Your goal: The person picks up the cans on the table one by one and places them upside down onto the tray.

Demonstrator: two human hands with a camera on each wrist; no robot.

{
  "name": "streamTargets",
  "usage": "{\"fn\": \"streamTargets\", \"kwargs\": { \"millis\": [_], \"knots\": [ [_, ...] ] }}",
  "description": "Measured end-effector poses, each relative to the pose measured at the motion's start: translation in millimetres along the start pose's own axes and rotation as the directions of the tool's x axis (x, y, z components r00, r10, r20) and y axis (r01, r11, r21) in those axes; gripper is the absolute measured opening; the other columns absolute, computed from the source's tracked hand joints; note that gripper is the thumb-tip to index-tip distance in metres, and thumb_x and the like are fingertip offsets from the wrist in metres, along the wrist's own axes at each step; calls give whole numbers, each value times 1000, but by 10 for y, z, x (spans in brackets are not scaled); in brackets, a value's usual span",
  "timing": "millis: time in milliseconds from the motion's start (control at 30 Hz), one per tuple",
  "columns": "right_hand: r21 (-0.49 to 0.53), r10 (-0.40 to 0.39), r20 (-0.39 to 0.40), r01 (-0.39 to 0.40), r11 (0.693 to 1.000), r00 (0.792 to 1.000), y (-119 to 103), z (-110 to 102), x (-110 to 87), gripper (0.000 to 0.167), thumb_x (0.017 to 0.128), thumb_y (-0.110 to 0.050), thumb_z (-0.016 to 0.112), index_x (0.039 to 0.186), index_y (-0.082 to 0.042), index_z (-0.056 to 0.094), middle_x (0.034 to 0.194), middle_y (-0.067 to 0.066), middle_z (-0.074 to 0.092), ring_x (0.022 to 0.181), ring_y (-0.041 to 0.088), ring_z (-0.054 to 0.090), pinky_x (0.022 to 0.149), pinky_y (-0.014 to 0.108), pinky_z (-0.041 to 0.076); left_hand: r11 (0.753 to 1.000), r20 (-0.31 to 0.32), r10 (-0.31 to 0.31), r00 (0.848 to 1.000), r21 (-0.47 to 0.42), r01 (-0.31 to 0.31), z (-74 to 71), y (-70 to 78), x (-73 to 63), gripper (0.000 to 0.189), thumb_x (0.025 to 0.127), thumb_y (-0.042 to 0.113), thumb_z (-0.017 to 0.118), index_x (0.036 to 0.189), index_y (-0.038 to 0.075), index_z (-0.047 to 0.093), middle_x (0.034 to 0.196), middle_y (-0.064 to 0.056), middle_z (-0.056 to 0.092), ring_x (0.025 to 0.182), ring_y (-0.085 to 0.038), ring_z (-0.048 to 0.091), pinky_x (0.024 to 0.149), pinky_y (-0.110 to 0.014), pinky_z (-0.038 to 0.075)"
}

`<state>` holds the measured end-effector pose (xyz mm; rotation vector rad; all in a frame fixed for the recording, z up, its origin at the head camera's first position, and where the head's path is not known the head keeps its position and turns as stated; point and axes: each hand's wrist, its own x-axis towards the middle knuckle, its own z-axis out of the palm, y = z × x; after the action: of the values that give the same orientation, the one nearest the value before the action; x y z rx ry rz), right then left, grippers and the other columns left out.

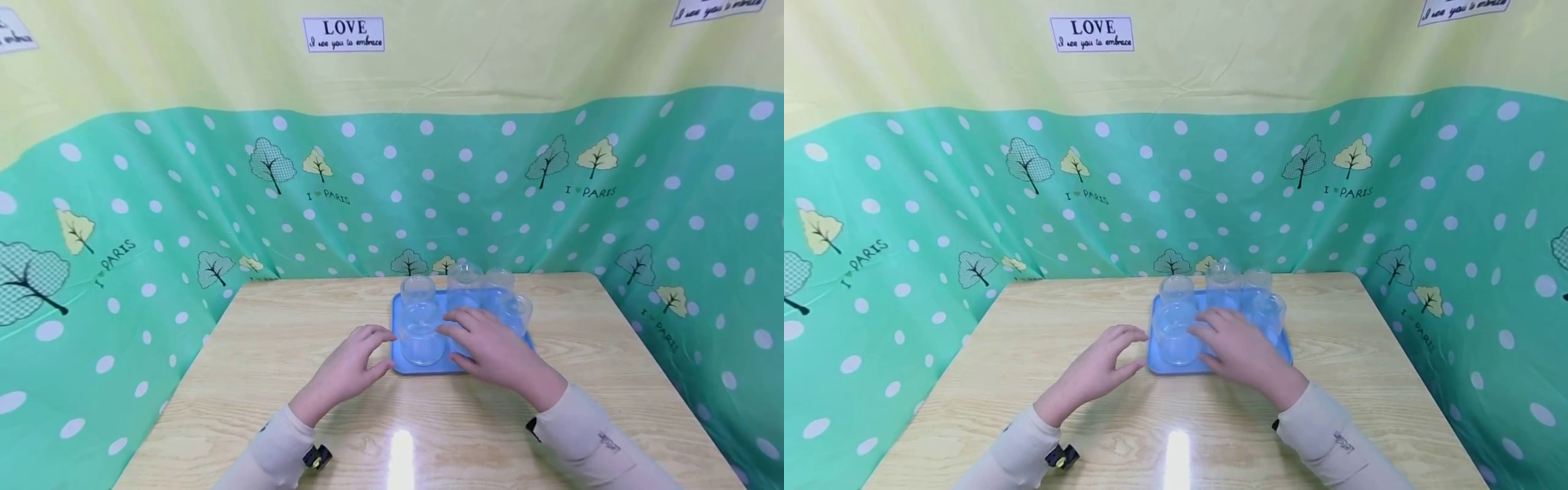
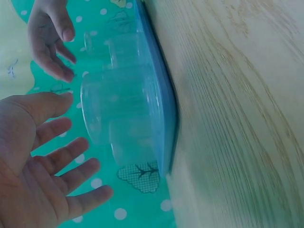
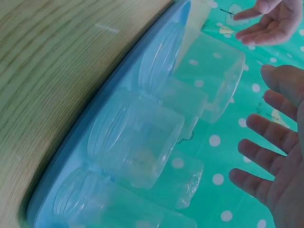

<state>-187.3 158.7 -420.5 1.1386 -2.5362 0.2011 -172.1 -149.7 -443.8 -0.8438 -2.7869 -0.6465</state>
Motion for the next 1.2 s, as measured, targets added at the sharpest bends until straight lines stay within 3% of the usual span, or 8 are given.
{"fn": "streamTargets", "kwargs": {
  "millis": [467, 767, 1200],
  "knots": [
    [-33, 33, -64, -35, 999, 997, 178, -53, -172, 55, 88, -36, 81, 137, -19, 62, 141, 6, 59, 132, 31, 54, 109, 54, 48, 1000, -57, 23, 998, 5, -23, -22, -23, 11, 44, 92, 29, 79, 132, 17, 65, 131, 1, 62, 126, -20, 56, 107, -42, 51],
    [-24, 58, -64, -59, 998, 996, 253, -101, -269, 57, 89, -39, 80, 139, -19, 62, 141, 9, 60, 132, 33, 54, 109, 56, 47, 1000, -37, 14, 999, 26, -13, 25, -56, 30, 46, 93, 36, 76, 134, 19, 64, 134, 3, 61, 129, -18, 54, 110, -40, 49],
    [-24, 110, -132, -114, 993, 985, 441, -138, -460, 62, 85, -37, 83, 138, -15, 61, 140, 11, 59, 131, 34, 54, 108, 57, 46, 1000, -55, 7, 998, -5, -8, -4, -76, 43, 51, 91, 40, 78, 135, 16, 65, 138, -2, 60, 133, -24, 53, 111, -45, 48]
  ]
}}
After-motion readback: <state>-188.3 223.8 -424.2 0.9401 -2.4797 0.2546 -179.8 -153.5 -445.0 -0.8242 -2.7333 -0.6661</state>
